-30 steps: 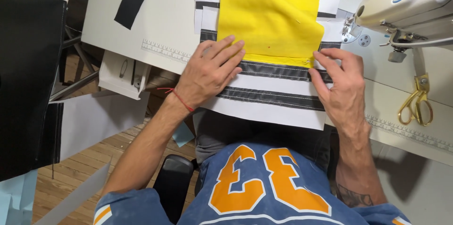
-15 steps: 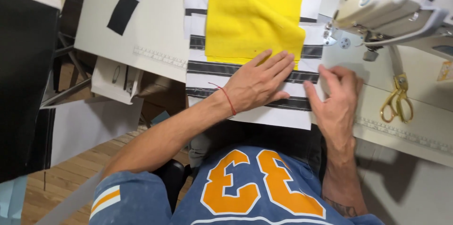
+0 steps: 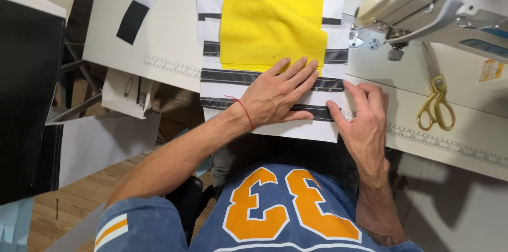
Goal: Aligning, folding, and trimming fabric components in preparation for sewing
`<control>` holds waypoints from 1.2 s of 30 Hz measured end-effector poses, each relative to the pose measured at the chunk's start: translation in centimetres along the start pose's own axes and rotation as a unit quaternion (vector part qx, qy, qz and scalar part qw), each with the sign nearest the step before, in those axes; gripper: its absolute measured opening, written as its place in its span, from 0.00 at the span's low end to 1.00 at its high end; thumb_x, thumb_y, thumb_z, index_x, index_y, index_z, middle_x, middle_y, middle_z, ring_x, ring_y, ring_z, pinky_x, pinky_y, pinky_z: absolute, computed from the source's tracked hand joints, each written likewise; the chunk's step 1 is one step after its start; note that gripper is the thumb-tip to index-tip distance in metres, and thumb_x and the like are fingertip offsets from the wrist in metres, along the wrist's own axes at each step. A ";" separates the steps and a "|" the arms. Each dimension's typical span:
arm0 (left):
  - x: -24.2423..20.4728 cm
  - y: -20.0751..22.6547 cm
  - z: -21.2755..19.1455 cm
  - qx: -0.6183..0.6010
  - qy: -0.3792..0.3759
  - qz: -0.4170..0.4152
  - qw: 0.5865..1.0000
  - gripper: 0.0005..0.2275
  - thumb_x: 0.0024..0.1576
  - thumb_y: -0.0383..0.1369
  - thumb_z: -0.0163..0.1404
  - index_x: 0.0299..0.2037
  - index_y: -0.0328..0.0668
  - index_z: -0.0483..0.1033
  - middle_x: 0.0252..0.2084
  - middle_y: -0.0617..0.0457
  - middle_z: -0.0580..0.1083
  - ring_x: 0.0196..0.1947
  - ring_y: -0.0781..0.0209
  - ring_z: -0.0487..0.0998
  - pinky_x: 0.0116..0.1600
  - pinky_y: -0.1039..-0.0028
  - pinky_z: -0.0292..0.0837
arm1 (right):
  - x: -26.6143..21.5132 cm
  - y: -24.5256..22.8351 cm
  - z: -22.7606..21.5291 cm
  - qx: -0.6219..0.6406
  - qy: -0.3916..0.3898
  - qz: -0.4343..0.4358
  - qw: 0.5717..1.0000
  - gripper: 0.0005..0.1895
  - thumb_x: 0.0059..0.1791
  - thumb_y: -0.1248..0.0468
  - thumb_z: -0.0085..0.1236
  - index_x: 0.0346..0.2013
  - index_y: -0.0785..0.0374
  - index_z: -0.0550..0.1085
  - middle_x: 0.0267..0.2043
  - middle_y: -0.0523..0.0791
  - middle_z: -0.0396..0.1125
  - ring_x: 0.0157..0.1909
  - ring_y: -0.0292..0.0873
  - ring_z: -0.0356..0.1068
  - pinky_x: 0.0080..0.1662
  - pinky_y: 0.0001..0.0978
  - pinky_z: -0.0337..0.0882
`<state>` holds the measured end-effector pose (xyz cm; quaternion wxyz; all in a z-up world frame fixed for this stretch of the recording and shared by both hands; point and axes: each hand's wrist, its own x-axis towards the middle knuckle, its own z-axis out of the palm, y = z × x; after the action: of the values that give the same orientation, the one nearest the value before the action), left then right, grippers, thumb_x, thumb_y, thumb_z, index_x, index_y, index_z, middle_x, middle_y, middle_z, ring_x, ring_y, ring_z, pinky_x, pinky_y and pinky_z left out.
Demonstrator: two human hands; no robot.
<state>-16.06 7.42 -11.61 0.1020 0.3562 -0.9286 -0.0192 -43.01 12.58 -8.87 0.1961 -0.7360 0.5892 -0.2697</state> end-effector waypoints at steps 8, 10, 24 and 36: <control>-0.5 0.2 -0.8 -0.015 0.015 -0.015 1.000 0.45 0.70 0.72 0.43 0.85 0.41 0.66 0.84 0.38 0.68 0.86 0.43 0.65 0.88 0.47 0.54 | 0.9 -0.5 -0.6 0.010 -0.002 -0.039 0.999 0.31 0.62 0.53 0.73 0.75 0.67 0.78 0.63 0.55 0.66 0.65 0.59 0.68 0.62 0.54 0.74; -1.2 -0.2 -1.6 -0.026 0.016 -0.020 0.999 0.45 0.70 0.71 0.42 0.85 0.42 0.65 0.84 0.39 0.68 0.86 0.43 0.65 0.89 0.47 0.53 | 1.8 -0.7 0.3 -0.003 0.002 -0.061 0.998 0.31 0.61 0.55 0.74 0.75 0.68 0.78 0.65 0.56 0.67 0.67 0.60 0.68 0.64 0.56 0.74; -6.7 -3.9 -1.4 0.003 0.017 -0.104 0.994 0.40 0.74 0.69 0.38 0.85 0.47 0.68 0.87 0.46 0.66 0.88 0.51 0.60 0.91 0.52 0.44 | 4.6 -0.2 3.0 -0.166 -0.013 -0.176 0.970 0.29 0.65 0.40 0.62 0.74 0.53 0.82 0.77 0.42 0.72 0.66 0.48 0.65 0.60 0.47 0.63; -2.4 -7.6 0.2 0.020 0.136 -0.058 0.989 0.12 0.80 0.46 0.47 0.54 0.57 0.83 0.50 0.61 0.74 0.57 0.61 0.75 0.59 0.68 0.71 | 9.6 -0.7 4.2 -0.042 -0.051 -0.210 0.976 0.12 0.65 0.70 0.67 0.61 0.55 0.88 0.58 0.43 0.78 0.58 0.49 0.75 0.61 0.41 0.78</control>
<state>-9.38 3.36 -13.07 0.2185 0.4107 -0.8842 0.0424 -38.26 3.31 -10.09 0.1337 -0.8634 0.4218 -0.2424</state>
